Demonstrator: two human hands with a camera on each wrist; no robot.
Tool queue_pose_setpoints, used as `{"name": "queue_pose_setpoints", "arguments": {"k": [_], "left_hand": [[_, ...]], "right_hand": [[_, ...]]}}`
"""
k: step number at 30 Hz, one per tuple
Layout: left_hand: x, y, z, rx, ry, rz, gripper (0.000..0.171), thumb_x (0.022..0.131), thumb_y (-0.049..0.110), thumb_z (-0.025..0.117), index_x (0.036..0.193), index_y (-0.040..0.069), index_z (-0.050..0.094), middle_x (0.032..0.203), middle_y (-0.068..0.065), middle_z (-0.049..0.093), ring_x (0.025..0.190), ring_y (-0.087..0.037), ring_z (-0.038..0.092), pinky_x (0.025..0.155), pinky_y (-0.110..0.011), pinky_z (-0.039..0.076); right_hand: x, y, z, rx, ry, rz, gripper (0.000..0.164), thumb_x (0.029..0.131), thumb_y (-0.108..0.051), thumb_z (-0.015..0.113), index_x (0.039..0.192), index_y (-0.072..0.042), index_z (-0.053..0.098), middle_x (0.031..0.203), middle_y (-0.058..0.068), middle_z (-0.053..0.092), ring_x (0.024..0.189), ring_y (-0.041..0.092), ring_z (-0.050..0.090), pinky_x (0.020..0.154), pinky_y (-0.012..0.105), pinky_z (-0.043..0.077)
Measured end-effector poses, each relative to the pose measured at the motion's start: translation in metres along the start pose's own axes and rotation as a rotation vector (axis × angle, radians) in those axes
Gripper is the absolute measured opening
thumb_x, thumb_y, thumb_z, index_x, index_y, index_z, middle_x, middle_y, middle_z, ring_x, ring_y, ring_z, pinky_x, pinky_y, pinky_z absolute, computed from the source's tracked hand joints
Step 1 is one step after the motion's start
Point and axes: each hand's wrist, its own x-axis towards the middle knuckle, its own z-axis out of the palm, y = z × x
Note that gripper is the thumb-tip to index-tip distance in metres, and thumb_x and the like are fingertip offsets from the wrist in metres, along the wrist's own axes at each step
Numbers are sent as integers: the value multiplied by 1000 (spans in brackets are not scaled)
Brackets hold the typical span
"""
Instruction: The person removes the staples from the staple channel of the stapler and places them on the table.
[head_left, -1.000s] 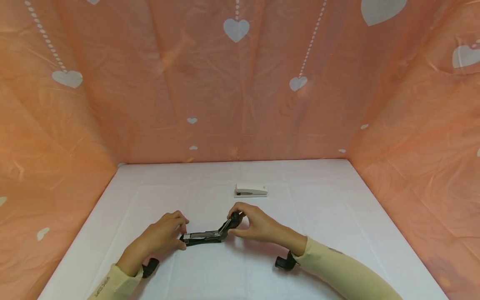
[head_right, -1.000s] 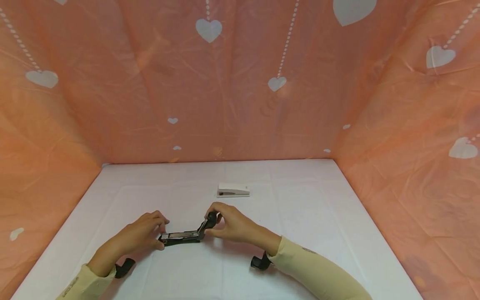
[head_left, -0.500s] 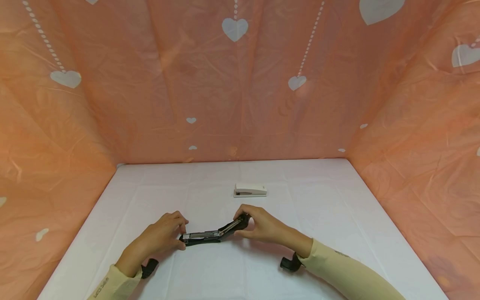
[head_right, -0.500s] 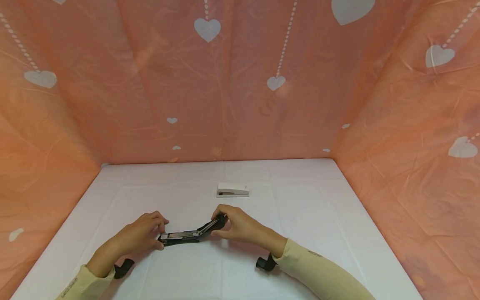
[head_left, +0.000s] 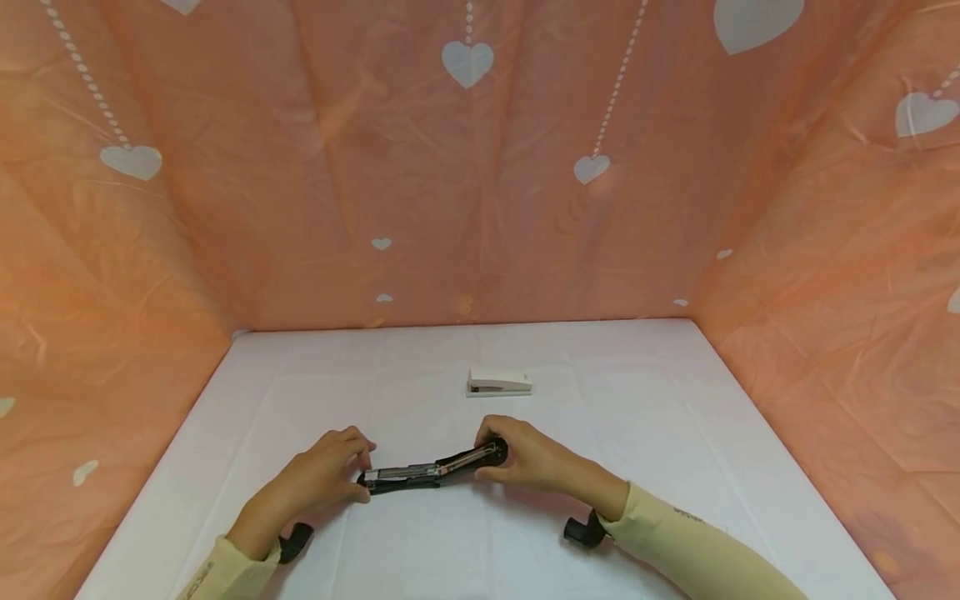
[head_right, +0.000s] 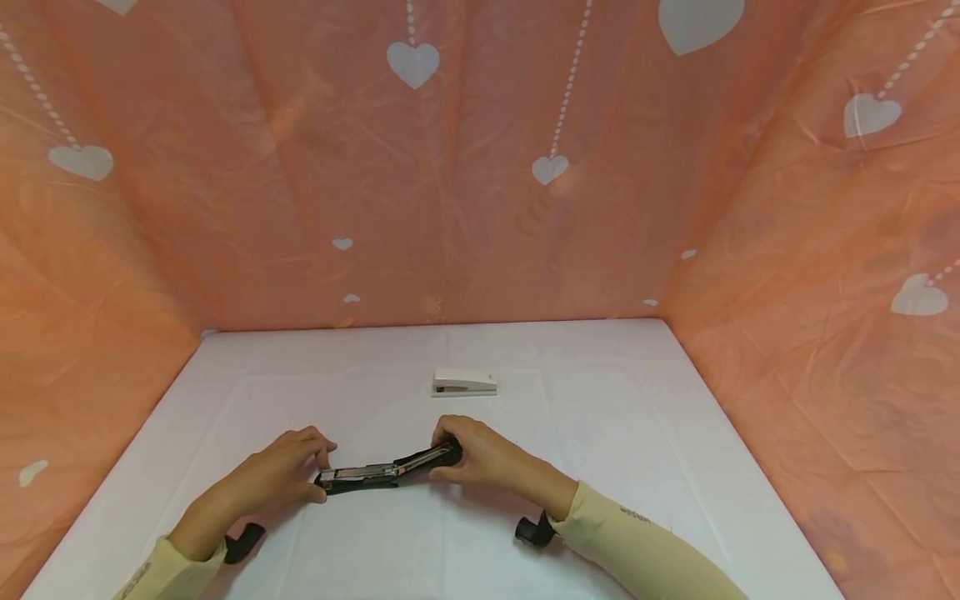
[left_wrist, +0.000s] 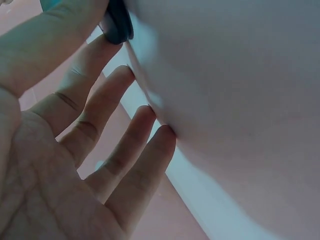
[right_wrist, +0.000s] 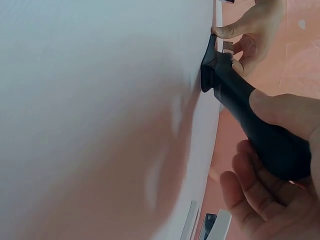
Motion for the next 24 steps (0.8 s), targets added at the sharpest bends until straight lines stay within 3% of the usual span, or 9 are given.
{"name": "queue_pose_setpoints", "arguments": {"k": [8,13,19,24], "left_hand": [[-2,-1,0,-5,-5,10,35,78,34,96,94,24,66,132,-3,66,124,-40,59,78,-58,57],[-2,-1,-2,3,-3,17,35,78,34,96,94,24,66,131,-3,67,122,-39,60,79,-58,57],[-1,-2,-1,1,2,26,35,78,34,96,96,24,68,130,-4,67,121,-38,60,84,-59,57],[1,-2,0,26,2,35,34,79,32,96,94,23,67,131,-4,69,119,-37,62,85,-56,57]], "right_hand": [[1,-4,-1,-61,-23,29,34,93,-23,88,117,-14,65,111,-6,66,101,6,60,93,30,53],[4,-16,-2,-136,39,-50,42,93,-25,87,126,-6,68,115,3,69,108,13,62,99,34,53],[12,-34,3,-168,122,-126,33,95,-21,85,122,-8,70,118,5,71,112,15,63,101,32,52],[20,-44,12,-148,114,-157,27,97,-18,83,119,-8,72,114,4,71,109,13,63,98,26,53]]}}
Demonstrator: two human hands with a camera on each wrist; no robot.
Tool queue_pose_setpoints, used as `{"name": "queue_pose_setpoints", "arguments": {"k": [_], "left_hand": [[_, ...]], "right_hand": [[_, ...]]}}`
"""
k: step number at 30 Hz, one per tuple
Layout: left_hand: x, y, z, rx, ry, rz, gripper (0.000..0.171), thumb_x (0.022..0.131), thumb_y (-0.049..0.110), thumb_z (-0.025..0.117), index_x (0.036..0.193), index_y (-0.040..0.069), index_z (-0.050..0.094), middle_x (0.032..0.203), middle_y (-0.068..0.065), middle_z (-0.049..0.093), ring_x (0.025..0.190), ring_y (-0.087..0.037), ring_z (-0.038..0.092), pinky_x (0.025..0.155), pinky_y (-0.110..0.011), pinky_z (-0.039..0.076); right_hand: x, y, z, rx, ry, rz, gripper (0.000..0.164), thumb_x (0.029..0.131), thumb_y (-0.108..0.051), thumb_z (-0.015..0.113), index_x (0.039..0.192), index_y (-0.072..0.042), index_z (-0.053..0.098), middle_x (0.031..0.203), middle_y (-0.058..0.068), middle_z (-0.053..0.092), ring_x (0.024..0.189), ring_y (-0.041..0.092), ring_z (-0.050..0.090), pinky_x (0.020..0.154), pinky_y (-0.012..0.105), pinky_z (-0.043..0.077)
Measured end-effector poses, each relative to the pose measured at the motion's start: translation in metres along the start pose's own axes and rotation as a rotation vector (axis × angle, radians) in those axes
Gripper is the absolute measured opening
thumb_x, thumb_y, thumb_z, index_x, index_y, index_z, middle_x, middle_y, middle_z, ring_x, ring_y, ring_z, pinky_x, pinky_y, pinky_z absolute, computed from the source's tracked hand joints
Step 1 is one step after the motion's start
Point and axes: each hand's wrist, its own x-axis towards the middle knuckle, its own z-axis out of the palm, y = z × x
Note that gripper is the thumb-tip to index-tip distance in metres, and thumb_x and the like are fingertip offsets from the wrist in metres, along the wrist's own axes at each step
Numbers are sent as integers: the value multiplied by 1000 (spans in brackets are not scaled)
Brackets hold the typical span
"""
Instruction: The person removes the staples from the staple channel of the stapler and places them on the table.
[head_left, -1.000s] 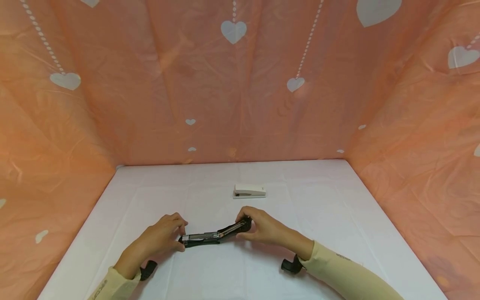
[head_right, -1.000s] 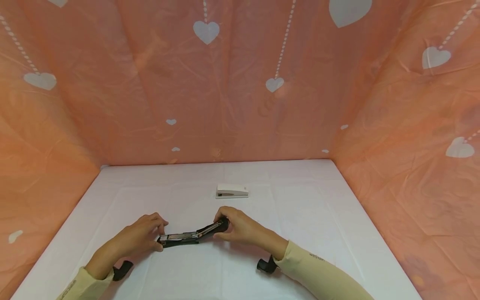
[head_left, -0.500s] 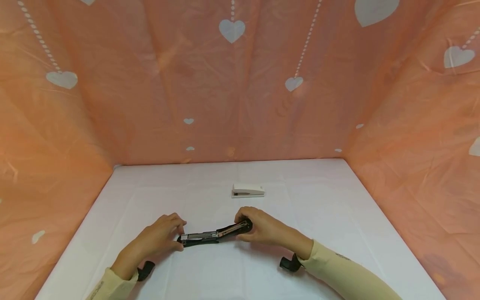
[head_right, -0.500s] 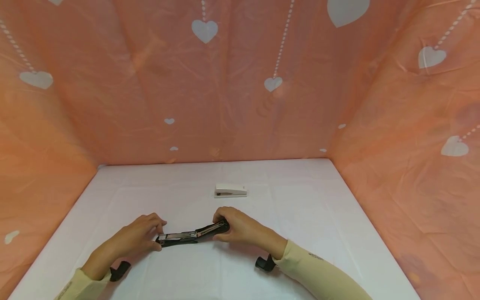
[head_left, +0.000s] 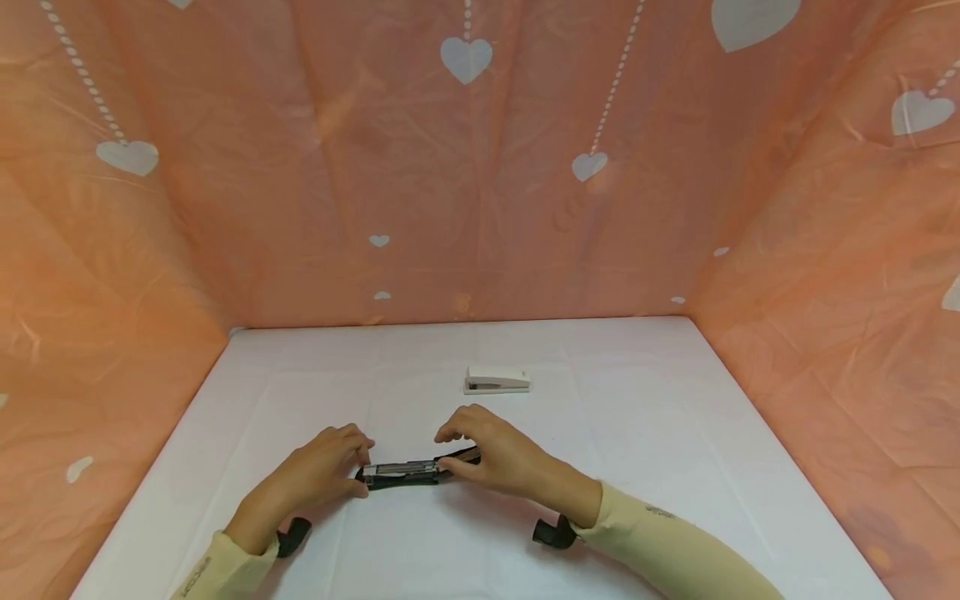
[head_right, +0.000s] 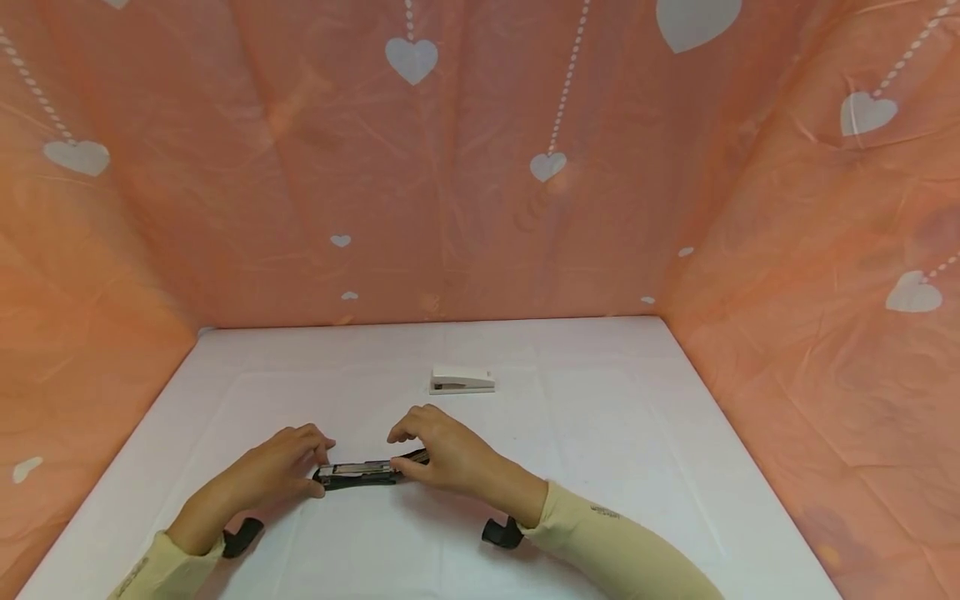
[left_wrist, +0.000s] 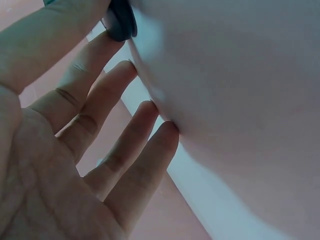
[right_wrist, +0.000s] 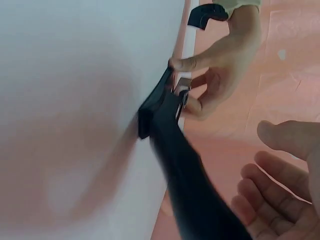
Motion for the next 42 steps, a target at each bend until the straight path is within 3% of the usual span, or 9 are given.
{"name": "queue_pose_setpoints", "arguments": {"k": [9,25,32,42], "left_hand": [[4,0,-2,12,0,-26,35,77,33,97,94,24,68,130,-1,70,118,-34,62,83,-56,57],[-1,-9,2,-66,40,-48,38,76,40,96,93,28,65,131,4,71,116,-27,61,79,-50,54],[-1,-10,4,-86,36,-57,36,75,39,97,91,29,66,131,4,71,119,-30,61,81,-55,55],[-1,-10,5,-57,37,-54,37,75,40,97,90,29,64,130,5,72,116,-28,62,79,-49,54]], "right_hand": [[22,-7,23,-3,-125,9,21,101,-19,79,119,-8,76,112,3,73,105,10,62,91,18,50],[52,-9,57,-57,-218,47,15,100,-20,80,112,-12,82,106,-5,70,97,2,60,85,10,46],[56,-3,66,-52,-237,48,14,100,-18,79,113,-14,82,103,-7,70,94,-1,58,82,11,45],[58,-4,71,-101,-235,37,14,98,-20,81,111,-13,84,97,-9,68,86,-4,53,77,9,42]]}}
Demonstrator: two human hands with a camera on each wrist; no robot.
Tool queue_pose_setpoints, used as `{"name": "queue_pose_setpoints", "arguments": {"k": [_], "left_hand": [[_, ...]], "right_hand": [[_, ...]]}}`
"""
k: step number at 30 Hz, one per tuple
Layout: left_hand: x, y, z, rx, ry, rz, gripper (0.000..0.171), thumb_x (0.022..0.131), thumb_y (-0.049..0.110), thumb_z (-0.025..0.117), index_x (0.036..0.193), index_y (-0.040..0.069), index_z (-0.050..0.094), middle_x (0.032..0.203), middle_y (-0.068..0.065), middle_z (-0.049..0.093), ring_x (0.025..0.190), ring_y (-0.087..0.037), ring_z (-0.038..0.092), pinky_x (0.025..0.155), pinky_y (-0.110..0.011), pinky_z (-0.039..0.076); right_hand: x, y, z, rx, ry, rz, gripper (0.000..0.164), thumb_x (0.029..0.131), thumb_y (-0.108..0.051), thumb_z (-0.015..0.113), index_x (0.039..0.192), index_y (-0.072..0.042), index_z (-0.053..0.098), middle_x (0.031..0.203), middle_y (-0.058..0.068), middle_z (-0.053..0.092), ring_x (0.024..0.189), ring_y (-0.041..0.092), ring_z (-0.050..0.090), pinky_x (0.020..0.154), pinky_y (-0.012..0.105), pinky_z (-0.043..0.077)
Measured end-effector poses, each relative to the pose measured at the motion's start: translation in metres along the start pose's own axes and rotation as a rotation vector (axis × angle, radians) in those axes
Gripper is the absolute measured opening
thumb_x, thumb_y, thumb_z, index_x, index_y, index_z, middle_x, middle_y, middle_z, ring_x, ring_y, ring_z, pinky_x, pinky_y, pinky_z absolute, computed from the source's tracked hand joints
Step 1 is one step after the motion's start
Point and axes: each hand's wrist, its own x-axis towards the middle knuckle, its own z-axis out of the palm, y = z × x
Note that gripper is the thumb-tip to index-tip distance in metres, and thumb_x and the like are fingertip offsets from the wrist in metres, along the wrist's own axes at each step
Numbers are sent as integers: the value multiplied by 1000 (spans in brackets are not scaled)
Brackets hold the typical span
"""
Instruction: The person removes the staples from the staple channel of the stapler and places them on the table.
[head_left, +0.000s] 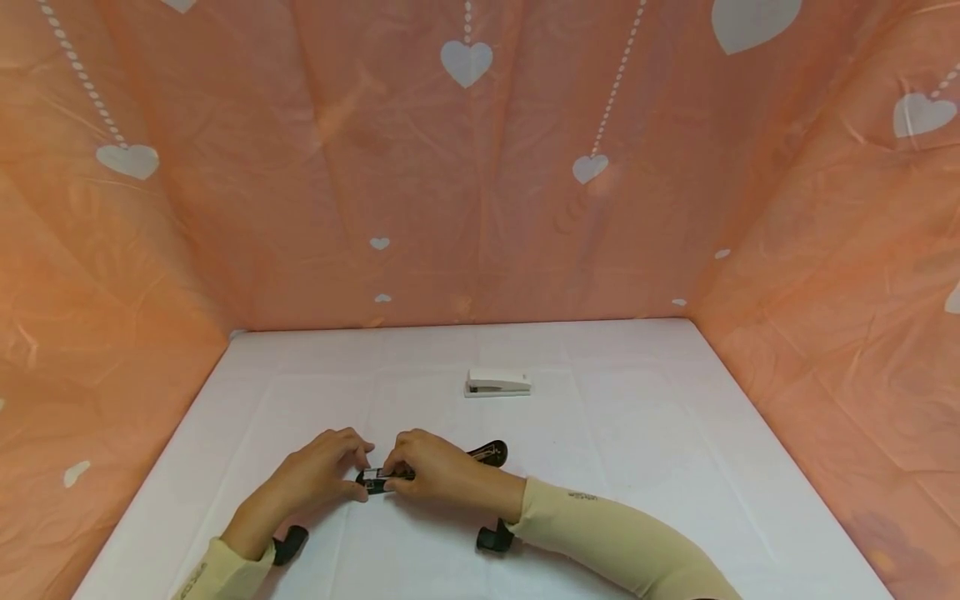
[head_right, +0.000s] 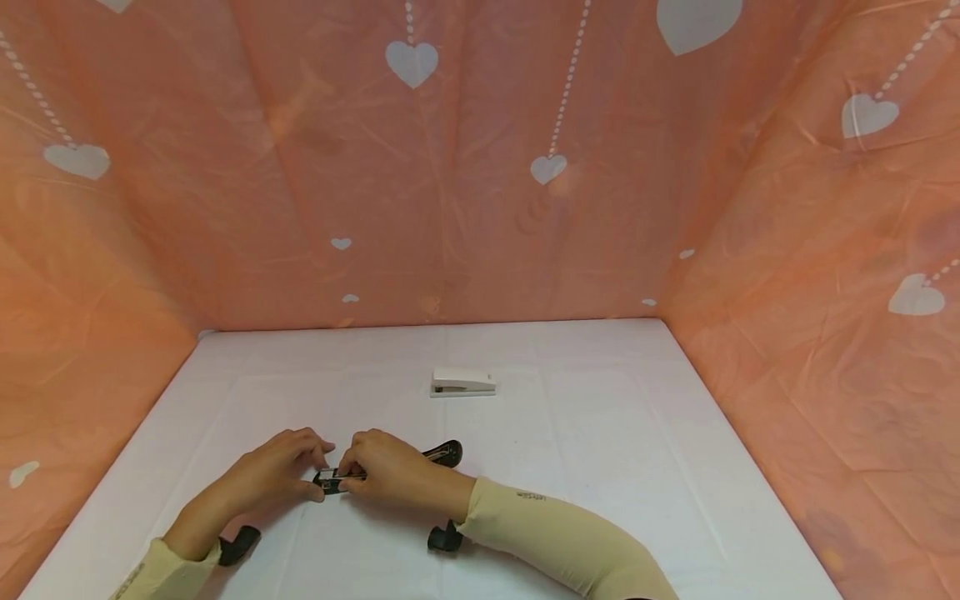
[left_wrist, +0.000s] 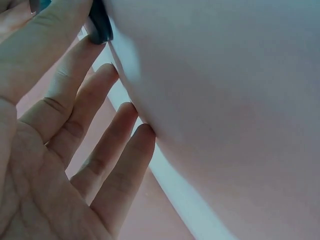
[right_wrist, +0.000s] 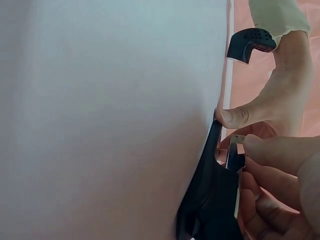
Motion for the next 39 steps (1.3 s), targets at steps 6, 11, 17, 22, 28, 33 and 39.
{"name": "queue_pose_setpoints", "arguments": {"k": [6,11,17,22,28,33,39], "left_hand": [[0,1,0,-5,-4,0,37,74,40,97,91,29,65,129,5,72,116,-28,62,81,-51,55],[0,3,-2,-3,-4,1,38,74,39,97,91,28,65,129,5,72,116,-28,62,80,-51,54],[-1,4,-3,0,-2,3,38,75,38,97,90,29,63,130,5,72,117,-28,62,80,-49,53],[-1,5,-3,1,-4,-3,38,75,38,97,90,29,64,130,5,72,117,-28,62,80,-50,54],[-1,6,-3,3,-8,-14,39,75,37,97,91,29,63,130,6,71,118,-28,62,81,-53,54],[-1,5,-2,1,-11,-13,39,74,38,97,91,28,63,130,5,72,117,-28,62,81,-54,55],[-1,4,-2,2,-6,-5,41,73,40,98,90,28,62,130,4,72,118,-30,62,81,-55,56]], "right_hand": [[0,-2,0,-1,-1,7,15,99,-20,81,112,-13,84,96,-10,68,86,-4,53,77,11,42],[1,-3,1,-43,2,-2,18,98,-23,82,114,-15,84,95,-10,67,84,-4,53,76,11,42],[3,-4,3,-76,12,-14,21,98,-26,82,115,-15,84,96,-10,67,84,-4,52,79,13,43],[3,-4,5,-76,17,5,20,98,-28,83,114,-17,84,95,-11,66,81,-5,51,77,13,42],[4,-5,6,-58,33,25,16,98,-28,83,111,-19,85,95,-12,67,81,-6,51,73,11,41],[5,-6,6,-54,50,49,10,98,-25,82,106,-21,86,92,-13,68,80,-6,51,68,11,40],[9,-7,8,-44,90,85,9,97,-29,83,103,-23,87,87,-15,67,76,-5,48,62,13,38]]}}
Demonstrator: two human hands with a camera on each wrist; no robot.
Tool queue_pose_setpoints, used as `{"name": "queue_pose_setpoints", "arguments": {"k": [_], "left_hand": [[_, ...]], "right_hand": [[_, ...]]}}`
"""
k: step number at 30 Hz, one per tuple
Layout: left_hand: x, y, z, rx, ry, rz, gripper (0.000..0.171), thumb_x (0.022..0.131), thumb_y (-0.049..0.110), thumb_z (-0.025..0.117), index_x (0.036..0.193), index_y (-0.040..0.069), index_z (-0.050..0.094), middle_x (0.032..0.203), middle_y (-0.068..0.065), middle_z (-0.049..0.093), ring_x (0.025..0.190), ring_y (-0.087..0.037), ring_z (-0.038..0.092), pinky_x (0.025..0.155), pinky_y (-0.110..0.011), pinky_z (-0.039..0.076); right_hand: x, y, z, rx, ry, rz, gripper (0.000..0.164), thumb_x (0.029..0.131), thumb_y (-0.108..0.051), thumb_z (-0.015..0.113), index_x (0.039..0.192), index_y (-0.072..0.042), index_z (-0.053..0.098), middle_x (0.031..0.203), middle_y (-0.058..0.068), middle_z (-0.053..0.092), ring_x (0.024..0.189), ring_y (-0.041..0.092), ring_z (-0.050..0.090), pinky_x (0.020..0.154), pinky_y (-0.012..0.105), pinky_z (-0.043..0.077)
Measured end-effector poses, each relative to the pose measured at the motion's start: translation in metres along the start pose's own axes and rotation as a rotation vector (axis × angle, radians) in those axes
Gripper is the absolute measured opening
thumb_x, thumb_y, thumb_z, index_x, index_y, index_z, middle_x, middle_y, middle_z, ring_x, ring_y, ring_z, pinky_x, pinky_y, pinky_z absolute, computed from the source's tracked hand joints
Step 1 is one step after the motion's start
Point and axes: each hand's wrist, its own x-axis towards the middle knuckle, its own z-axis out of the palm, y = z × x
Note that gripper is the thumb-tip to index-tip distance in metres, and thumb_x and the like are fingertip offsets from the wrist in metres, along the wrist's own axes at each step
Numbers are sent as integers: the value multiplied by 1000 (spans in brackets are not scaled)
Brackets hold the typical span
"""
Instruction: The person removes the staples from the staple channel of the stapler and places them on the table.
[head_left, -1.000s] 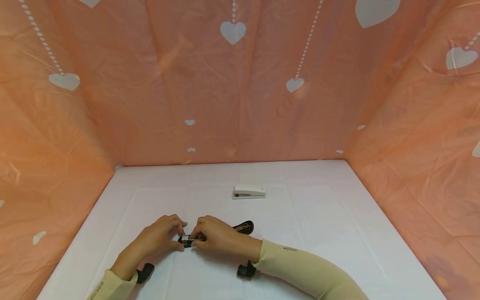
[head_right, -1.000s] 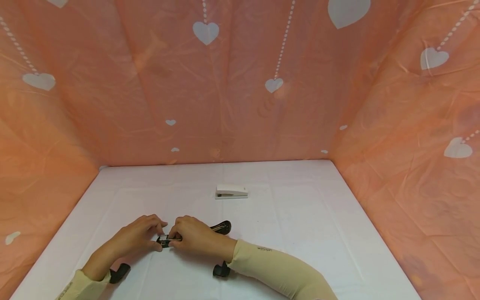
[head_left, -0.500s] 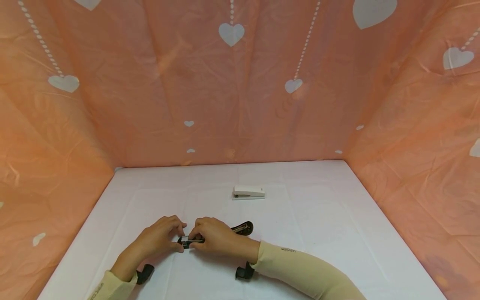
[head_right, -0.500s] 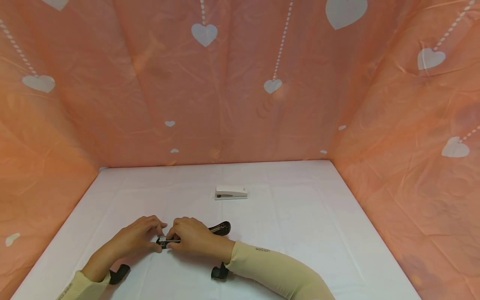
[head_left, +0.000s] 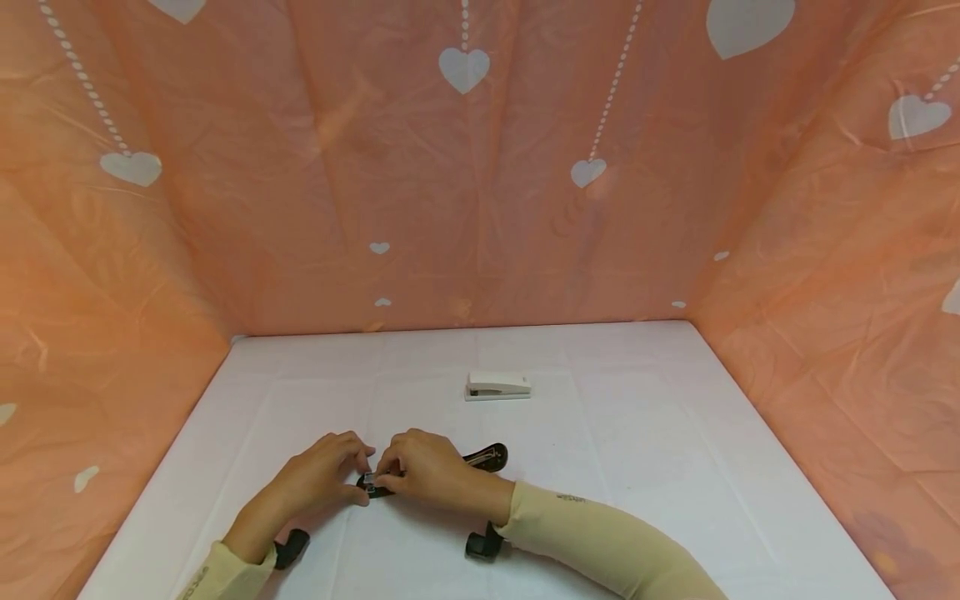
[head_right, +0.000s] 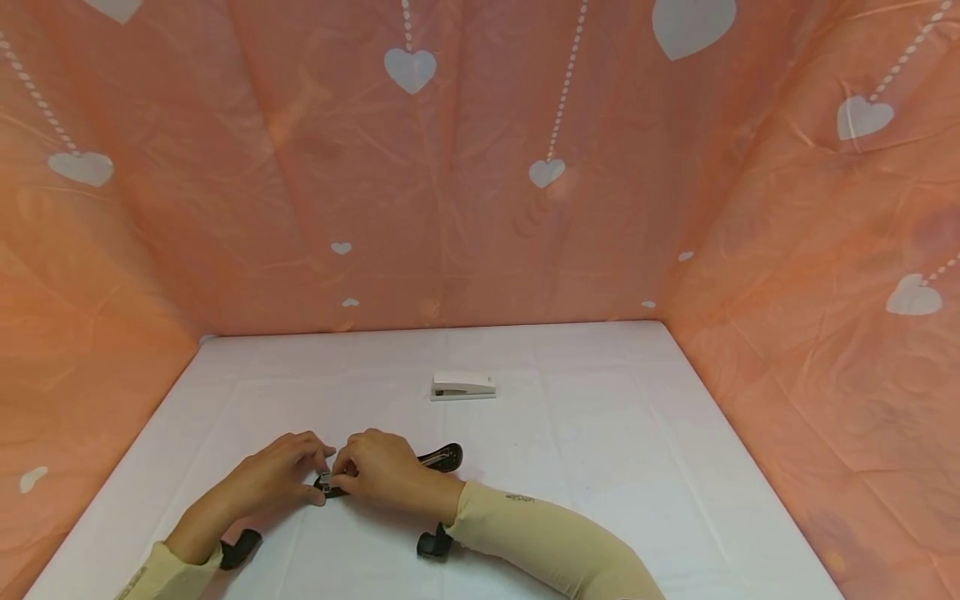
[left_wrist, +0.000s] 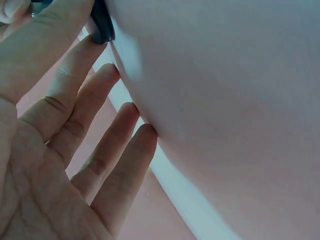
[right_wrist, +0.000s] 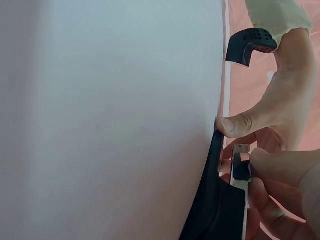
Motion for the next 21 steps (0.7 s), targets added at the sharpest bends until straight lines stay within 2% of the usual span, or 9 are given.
{"name": "queue_pose_setpoints", "arguments": {"k": [10,16,21], "left_hand": [[0,0,0,0,2,-10,42,72,39,98,91,28,62,129,3,72,115,-28,62,79,-53,55],[1,2,0,-5,-2,-33,40,73,38,98,91,28,64,125,5,71,115,-29,62,79,-56,55],[0,1,0,5,-5,-38,42,73,39,98,93,27,63,119,8,68,111,-25,61,77,-53,55]], "right_hand": [[5,-4,3,-42,61,42,8,93,-34,87,93,-27,83,78,-19,64,73,-6,48,61,12,37],[7,-3,4,-14,61,38,11,93,-33,87,92,-25,79,75,-20,62,72,-6,49,61,12,37],[8,-2,4,1,59,37,18,93,-35,87,94,-23,73,72,-19,59,69,-5,49,61,13,38]]}}
